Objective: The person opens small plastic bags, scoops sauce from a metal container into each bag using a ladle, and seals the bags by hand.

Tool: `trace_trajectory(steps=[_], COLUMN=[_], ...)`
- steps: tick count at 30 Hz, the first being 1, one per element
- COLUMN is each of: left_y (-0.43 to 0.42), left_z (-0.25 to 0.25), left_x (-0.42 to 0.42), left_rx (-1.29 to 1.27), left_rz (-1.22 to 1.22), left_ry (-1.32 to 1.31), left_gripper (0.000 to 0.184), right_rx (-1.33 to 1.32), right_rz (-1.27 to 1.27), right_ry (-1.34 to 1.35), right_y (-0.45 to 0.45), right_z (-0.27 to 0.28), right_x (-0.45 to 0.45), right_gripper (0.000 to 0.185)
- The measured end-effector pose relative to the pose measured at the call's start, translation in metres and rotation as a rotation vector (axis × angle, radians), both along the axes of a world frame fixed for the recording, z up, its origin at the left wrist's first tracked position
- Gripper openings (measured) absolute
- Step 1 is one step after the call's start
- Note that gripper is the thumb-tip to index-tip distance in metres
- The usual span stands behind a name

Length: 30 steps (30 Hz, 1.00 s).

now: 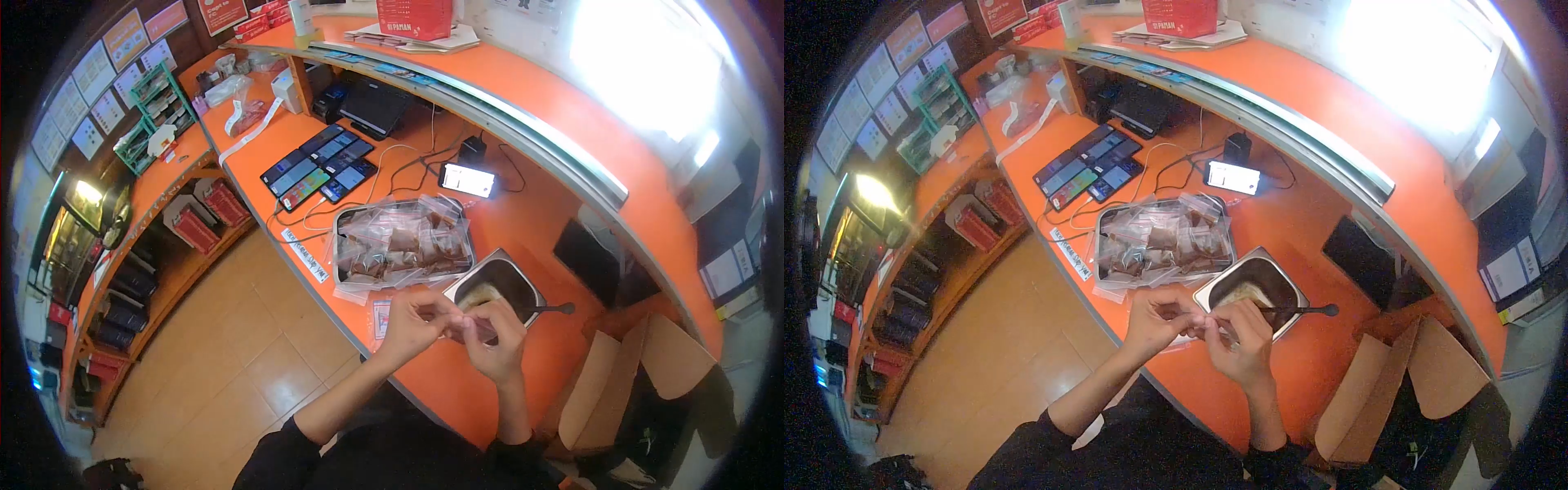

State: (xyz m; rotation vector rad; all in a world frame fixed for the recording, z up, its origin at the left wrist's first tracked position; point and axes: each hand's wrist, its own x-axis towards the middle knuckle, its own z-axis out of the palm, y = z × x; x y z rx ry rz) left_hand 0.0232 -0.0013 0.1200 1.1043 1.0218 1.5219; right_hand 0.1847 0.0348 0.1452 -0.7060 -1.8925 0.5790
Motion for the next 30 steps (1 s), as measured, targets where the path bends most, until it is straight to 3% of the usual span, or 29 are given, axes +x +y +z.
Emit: trace_trajectory(steps=[3, 8, 10, 11, 13, 14, 15, 16, 17, 18, 20, 23, 25, 27, 28, 30], left_y=[0.000, 0.007, 0.015, 0.021, 0.032, 0.037, 0.037, 0.034, 0.029, 0.022, 0.004, -0.023, -0.039, -0.046, -0.047, -0.050], left_z=[-0.001, 0.015, 0.012, 0.007, -0.006, -0.020, -0.037, -0.047, -0.050, -0.050, -0.048, -0.058, -0.073, -0.100, -0.091, -0.076], left_x=[-0.009, -0.061, -0.094, -0.099, -0.107, -0.112, -0.117, -0.117, -0.105, -0.096, -0.082, -0.053, -0.044, -0.046, -0.044, -0.037], left_rx=[0.028, -0.087, -0.149, -0.151, -0.090, -0.082, 0.018, 0.122, 0.032, 0.038, 0.097, -0.178, -0.298, -0.660, -0.664, -0.692], left_rz=[0.000, 0.227, 0.247, 0.241, 0.535, 0.534, 0.680, 0.819, 0.836, 0.831, 0.744, 0.519, 0.393, 0.000, -0.002, 0.000], left_ry=[-0.001, 0.111, 0.282, 0.283, 0.330, 0.335, 0.608, 0.882, 0.706, 0.708, 0.833, 0.636, 0.564, 0.090, 0.095, -0.472], left_gripper=[0.006, 0.002, 0.009, 0.009, 0.023, 0.023, 0.027, 0.031, 0.030, 0.030, 0.024, 0.017, 0.018, 0.031, 0.031, 0.044], right_rx=[0.024, -0.117, -0.136, -0.168, -0.193, -0.167, -0.142, -0.140, -0.149, -0.158, -0.182, -0.361, -0.306, -0.228, -0.154, -0.070], right_rz=[-0.002, -0.102, -0.093, 0.028, 0.147, 0.108, 0.066, 0.059, -0.121, -0.299, -0.282, -0.244, -0.257, -0.206, -0.151, -0.053], right_ry=[-0.047, 0.004, -0.030, -0.080, -0.123, -0.298, -0.470, -0.461, -0.501, -0.540, -0.433, -0.502, -0.151, -0.084, -0.026, -0.095], right_y=[0.002, 0.006, 0.000, -0.006, -0.017, -0.022, -0.026, -0.028, -0.028, -0.028, -0.024, -0.027, -0.028, -0.036, -0.043, -0.053], right_z=[0.000, -0.007, -0.021, -0.027, -0.047, -0.063, -0.082, -0.107, -0.134, -0.152, -0.165, -0.173, -0.171, -0.158, -0.148, -0.127], right_x=[-0.004, 0.014, 0.012, 0.005, -0.011, -0.021, -0.029, -0.036, -0.043, -0.047, -0.046, -0.044, -0.046, -0.047, -0.046, -0.044], right_gripper=[0.012, 0.012, 0.011, 0.008, 0.006, 0.008, 0.011, 0.011, 0.014, 0.017, 0.018, 0.018, 0.016, 0.014, 0.013, 0.013])
